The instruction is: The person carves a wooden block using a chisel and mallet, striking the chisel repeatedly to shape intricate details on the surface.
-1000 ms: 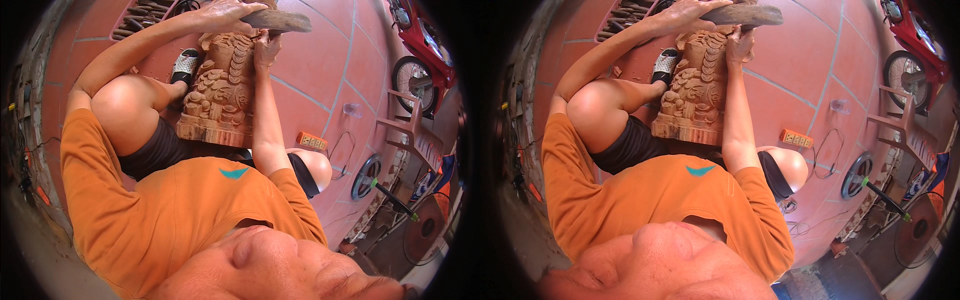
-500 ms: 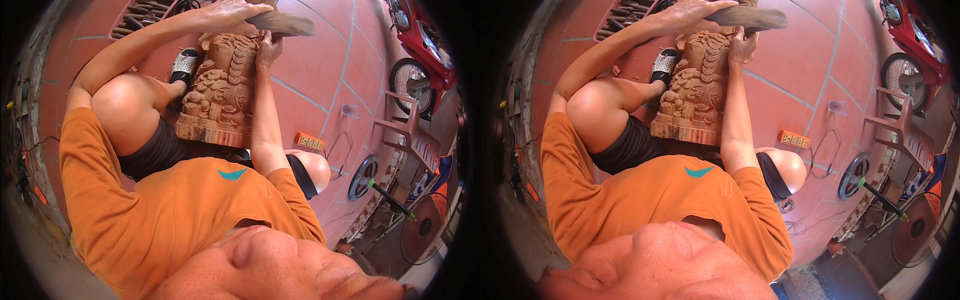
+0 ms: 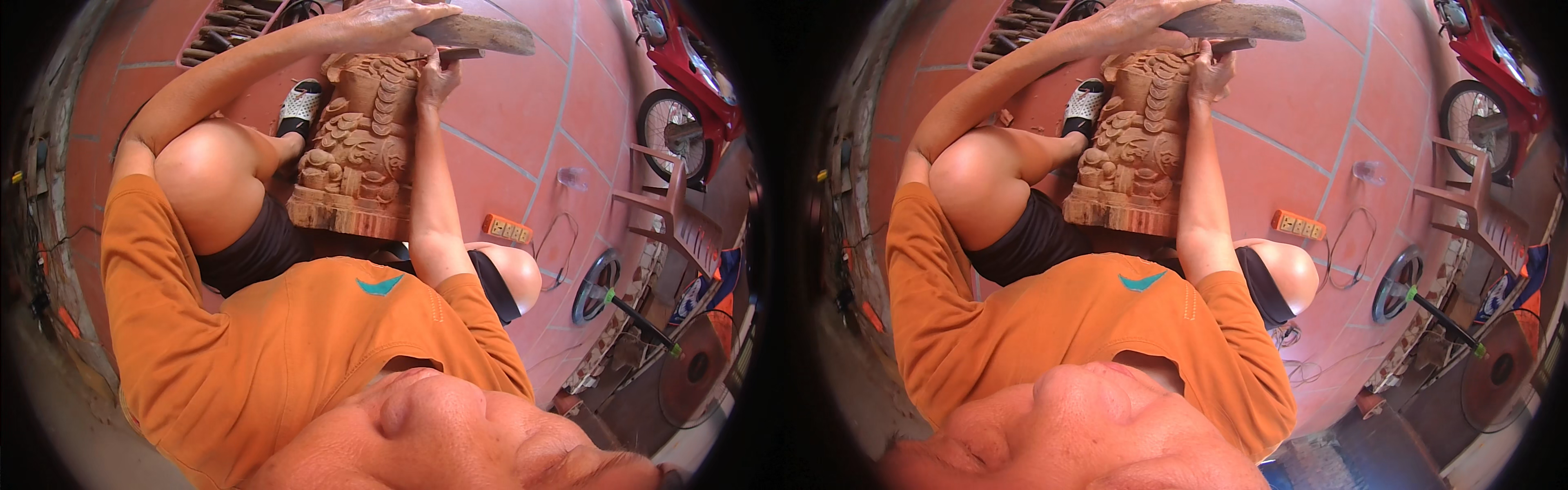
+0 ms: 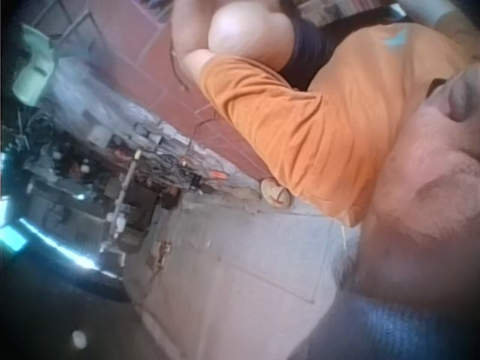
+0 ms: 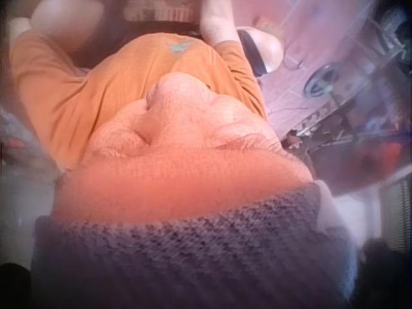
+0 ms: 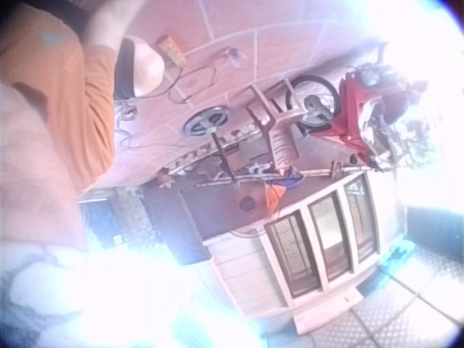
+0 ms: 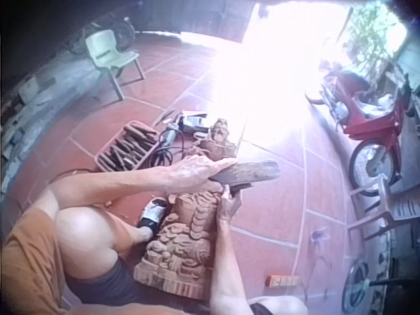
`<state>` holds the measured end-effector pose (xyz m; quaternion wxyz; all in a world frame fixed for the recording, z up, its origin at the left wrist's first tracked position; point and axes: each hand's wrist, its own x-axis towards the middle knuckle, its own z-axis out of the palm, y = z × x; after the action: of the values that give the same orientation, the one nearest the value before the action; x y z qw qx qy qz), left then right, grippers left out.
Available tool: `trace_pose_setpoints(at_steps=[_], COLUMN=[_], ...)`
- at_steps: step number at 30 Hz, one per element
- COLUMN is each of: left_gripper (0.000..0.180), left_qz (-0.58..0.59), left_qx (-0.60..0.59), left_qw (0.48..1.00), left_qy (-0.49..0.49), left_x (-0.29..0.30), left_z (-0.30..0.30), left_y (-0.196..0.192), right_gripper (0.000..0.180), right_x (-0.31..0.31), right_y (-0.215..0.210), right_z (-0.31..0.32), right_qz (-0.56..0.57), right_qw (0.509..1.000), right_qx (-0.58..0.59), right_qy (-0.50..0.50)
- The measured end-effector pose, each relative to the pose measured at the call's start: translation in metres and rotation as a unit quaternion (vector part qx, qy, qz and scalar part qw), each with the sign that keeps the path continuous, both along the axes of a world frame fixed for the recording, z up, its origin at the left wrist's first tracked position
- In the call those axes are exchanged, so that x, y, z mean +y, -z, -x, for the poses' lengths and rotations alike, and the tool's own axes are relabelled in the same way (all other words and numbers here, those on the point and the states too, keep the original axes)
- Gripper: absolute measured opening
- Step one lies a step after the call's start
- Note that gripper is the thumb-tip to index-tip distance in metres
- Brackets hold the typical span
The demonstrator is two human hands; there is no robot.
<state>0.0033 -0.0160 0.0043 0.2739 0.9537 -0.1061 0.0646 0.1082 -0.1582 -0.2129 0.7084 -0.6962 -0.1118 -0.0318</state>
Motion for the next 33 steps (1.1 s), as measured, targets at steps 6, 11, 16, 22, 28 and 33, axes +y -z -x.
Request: trace_pose_setpoints(at_steps=[6,11,16,22,28,33], left_gripper=[0.071,0.07,0.07,0.07,0.073,0.075], left_qz=[-0.032,-0.001,-0.054,-0.01,-0.053,-0.025], left_qx=[0.032,-0.034,0.095,0.018,0.077,0.094], left_qw=[0.998,0.999,0.994,0.999,0.995,0.995], left_qy=[0.045,0.037,0.023,0.036,0.038,0.006], left_x=[0.009,-0.003,-0.004,-0.005,-0.004,0.013], left_z=[-0.003,-0.003,-0.006,-0.002,-0.003,0.003], left_y=[0.017,0.005,0.005,0.003,0.005,0.014], right_gripper=[0.016,0.021,0.023,0.021,0.024,0.019], right_x=[0.005,0.0,0.001,0.001,-0.003,-0.002], right_y=[-0.003,-0.004,0.017,0.002,-0.004,0.008], right_z=[0.001,0.004,-0.008,0.002,0.003,-0.002], right_qz=[-0.112,-0.057,-0.017,-0.05,0.006,0.063], right_qw=[0.992,0.995,0.999,0.997,0.997,0.99], right_qx=[0.059,0.08,-0.001,0.061,0.067,0.057], right_qy=[0.023,0.002,0.031,0.014,0.043,0.109])
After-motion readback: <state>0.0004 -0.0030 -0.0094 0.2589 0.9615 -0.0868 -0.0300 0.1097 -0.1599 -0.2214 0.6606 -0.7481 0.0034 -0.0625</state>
